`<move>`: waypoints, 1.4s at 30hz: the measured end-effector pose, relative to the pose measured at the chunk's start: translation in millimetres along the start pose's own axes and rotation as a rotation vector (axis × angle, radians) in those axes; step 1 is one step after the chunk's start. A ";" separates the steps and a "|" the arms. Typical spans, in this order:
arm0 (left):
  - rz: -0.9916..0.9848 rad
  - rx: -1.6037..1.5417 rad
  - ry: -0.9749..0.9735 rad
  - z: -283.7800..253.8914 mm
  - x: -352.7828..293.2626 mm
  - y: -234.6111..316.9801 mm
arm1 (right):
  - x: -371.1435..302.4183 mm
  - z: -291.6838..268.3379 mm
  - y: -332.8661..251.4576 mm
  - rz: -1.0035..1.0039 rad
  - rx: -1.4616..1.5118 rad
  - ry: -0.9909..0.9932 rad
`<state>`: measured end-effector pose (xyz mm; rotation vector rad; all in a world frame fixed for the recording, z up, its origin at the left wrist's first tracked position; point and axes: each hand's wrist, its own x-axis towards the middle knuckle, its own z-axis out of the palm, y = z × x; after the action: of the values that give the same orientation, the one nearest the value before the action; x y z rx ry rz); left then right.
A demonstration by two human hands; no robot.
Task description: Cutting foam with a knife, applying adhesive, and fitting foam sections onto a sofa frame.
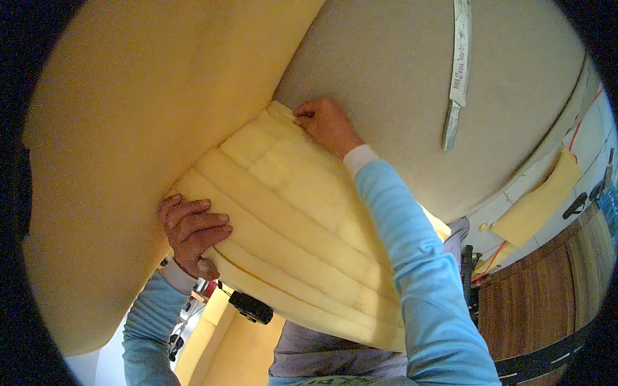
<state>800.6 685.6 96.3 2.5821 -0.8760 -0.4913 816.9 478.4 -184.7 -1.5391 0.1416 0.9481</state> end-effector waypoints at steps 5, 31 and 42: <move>0.019 0.016 0.032 -3.9 -0.9 2.1 | -24.5 32.7 6.2 -0.106 0.029 0.197; 0.032 -0.025 0.037 -2.3 -2.5 -2.3 | -17.6 -0.2 28.6 -0.038 0.172 0.105; 0.026 -0.028 0.069 0.9 -1.1 -1.6 | -21.7 19.2 25.5 -0.209 -0.257 0.072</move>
<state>800.1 687.3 95.1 2.5427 -0.8724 -0.4018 778.6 480.0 -188.9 -1.7867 -0.0930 0.7670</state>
